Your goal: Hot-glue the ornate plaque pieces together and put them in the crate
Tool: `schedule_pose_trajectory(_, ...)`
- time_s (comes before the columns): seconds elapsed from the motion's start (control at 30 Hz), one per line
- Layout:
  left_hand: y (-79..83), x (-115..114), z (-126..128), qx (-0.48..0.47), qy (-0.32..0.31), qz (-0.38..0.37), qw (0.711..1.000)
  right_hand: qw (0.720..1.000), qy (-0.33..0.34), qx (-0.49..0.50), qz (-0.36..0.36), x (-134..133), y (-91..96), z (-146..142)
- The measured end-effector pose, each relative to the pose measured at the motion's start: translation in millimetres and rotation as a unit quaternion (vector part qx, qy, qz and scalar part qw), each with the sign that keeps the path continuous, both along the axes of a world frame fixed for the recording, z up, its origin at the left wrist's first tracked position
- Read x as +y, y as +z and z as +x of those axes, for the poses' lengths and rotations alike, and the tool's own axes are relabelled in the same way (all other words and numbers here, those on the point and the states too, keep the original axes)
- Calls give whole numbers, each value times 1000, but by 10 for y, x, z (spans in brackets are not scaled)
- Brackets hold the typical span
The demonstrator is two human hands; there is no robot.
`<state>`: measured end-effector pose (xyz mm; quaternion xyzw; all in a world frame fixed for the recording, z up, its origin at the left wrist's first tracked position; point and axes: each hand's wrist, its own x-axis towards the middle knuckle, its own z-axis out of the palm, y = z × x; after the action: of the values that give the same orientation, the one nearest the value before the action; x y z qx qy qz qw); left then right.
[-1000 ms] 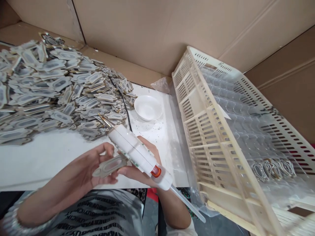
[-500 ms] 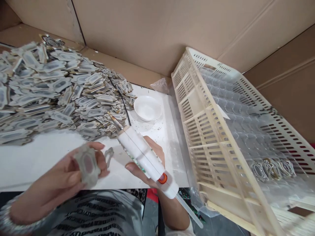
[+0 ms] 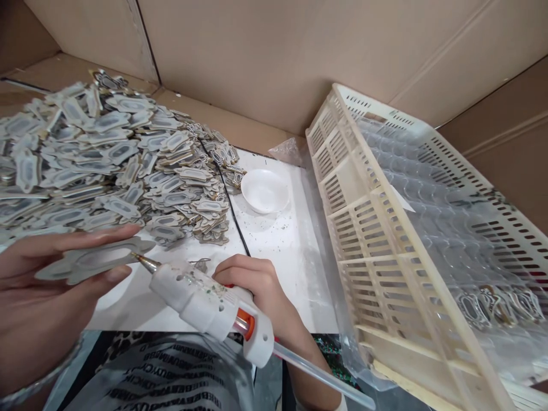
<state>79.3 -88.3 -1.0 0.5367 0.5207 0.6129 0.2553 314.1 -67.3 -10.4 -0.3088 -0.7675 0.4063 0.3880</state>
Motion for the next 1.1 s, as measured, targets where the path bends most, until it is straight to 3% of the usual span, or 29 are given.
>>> schedule_pose_trajectory(0.73, -52, 57, 17, 55, -17, 121, 991, 998, -16, -31, -50, -26, 19, 1)
schedule_pose_trajectory(1.1, -58, 18, 13, 80, 13, 106, 991, 997, -27, -35, -56, -42, 21, -1)
